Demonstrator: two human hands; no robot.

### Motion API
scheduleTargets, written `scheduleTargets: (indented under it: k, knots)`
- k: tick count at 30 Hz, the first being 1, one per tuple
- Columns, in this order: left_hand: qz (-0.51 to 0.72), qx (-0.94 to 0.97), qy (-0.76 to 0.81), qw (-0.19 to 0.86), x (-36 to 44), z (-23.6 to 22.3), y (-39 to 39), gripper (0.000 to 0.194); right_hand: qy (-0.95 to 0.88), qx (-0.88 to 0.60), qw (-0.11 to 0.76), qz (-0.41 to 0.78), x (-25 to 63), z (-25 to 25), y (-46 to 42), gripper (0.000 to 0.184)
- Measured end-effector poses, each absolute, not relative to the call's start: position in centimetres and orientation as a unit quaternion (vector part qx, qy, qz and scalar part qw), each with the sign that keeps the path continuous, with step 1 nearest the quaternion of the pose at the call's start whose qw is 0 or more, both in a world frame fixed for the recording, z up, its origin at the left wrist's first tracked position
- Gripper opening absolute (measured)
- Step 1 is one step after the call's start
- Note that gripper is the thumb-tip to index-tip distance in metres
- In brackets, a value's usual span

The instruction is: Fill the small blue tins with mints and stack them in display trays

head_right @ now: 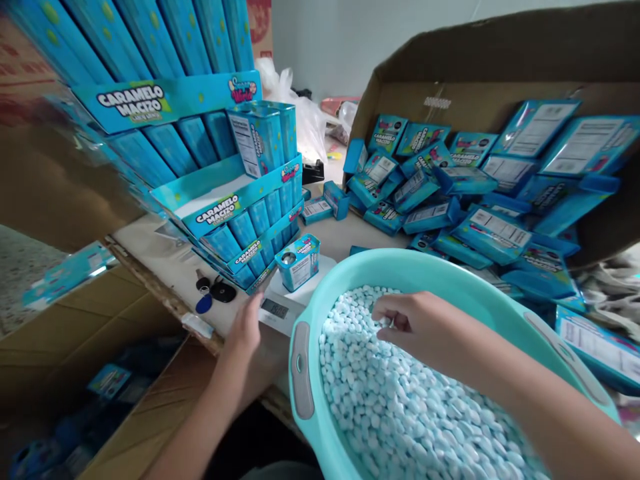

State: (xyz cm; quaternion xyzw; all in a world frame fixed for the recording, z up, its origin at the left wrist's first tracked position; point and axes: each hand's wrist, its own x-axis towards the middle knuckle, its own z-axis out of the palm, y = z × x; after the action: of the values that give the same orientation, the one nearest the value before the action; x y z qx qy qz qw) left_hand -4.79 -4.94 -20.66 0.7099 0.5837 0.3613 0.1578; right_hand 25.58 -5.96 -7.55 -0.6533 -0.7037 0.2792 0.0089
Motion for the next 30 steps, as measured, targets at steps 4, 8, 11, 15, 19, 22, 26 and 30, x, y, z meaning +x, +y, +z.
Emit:
scheduleTargets:
  k: [4,8,11,15,19,22,26,30]
  knots:
    - [0.319,0.744,0.579,0.093,-2.5,-21.2,-5.5,0.073,-0.706,-0.635,-0.003,0.313,25.0,-7.1,-5.9,0.012]
    - [0.256,0.780,0.569,0.047,-2.0,-19.6,-5.2,0.083,-0.714,-0.626,0.013,0.313,25.1,-7.9,-5.7,0.013]
    - [0.257,0.786,0.562,0.019,-2.7,-20.0,-3.8,0.074,-0.723,-0.617,0.010,0.312,25.5,-8.8,-5.6,0.020]
    - [0.308,0.770,0.557,-0.028,-4.1,-21.9,-2.1,0.054,-0.742,-0.592,-0.009,0.315,25.9,-9.2,-5.8,0.025]
    - [0.366,0.795,0.480,-0.055,-4.6,-20.1,-3.3,0.063,-0.750,-0.587,0.007,0.306,25.8,-8.9,-5.9,0.024]
    - [0.378,0.809,0.451,0.007,-3.9,-16.5,-4.5,0.072,-0.751,-0.585,0.013,0.307,25.7,-8.5,-6.0,0.025]
    - [0.390,0.778,0.492,0.019,-1.7,-12.4,-3.7,0.083,-0.757,-0.583,0.029,0.293,25.9,-8.5,-6.2,0.028]
    - [0.385,0.741,0.544,0.078,0.5,-11.4,-1.0,0.099,-0.770,-0.571,0.052,0.278,26.1,-8.7,-6.4,0.027]
